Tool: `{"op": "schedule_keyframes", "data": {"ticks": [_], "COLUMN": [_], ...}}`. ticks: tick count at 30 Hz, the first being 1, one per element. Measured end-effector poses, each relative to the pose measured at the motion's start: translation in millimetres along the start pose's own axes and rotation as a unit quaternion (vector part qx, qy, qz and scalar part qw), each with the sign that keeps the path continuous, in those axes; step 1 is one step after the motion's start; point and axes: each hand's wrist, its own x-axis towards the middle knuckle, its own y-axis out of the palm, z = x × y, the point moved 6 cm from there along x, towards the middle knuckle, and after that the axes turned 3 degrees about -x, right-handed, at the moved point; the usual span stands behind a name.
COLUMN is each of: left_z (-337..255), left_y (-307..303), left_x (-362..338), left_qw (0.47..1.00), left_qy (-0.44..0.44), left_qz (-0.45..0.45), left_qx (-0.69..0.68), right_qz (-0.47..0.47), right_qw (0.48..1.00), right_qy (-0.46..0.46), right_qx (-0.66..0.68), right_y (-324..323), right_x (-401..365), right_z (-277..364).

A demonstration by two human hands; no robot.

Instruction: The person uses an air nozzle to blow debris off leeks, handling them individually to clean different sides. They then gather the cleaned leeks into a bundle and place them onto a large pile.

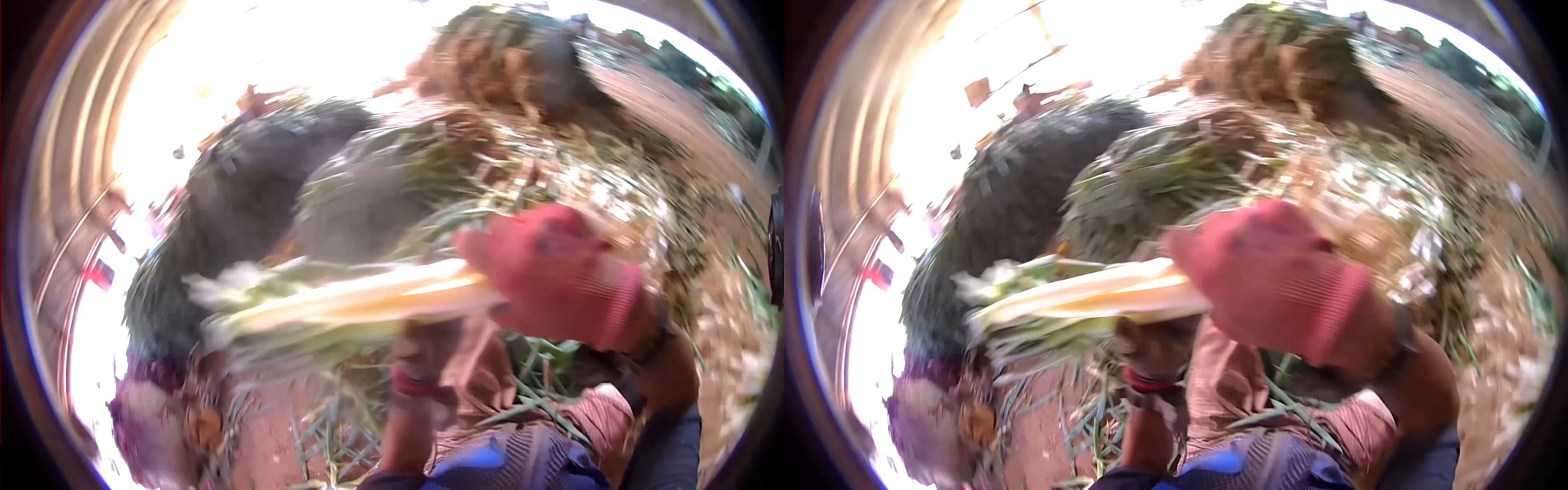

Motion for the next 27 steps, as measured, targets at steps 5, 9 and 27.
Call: {"op": "schedule_keyframes", "data": {"ticks": [5,9,27], "left_z": [106.7,172.3,238.8], "left_y": [-34.8,-55.2,-88.0], "left_x": [30.7,31.4,28.3], "left_qw": [0.988,0.966,0.912], "left_qy": [-0.141,-0.224,-0.323], "left_qz": [-0.056,-0.107,-0.166], "left_qx": [-0.011,0.074,0.192], "right_qz": [-0.153,0.0,-0.194], "right_qw": [0.952,0.994,0.921], "right_qy": [0.07,0.104,0.149], "right_qx": [-0.255,0.022,-0.302], "right_y": [55.0,97.9,174.8], "right_x": [-65.8,-90.7,-162.6], "right_z": [8.0,-9.8,-2.5]}}
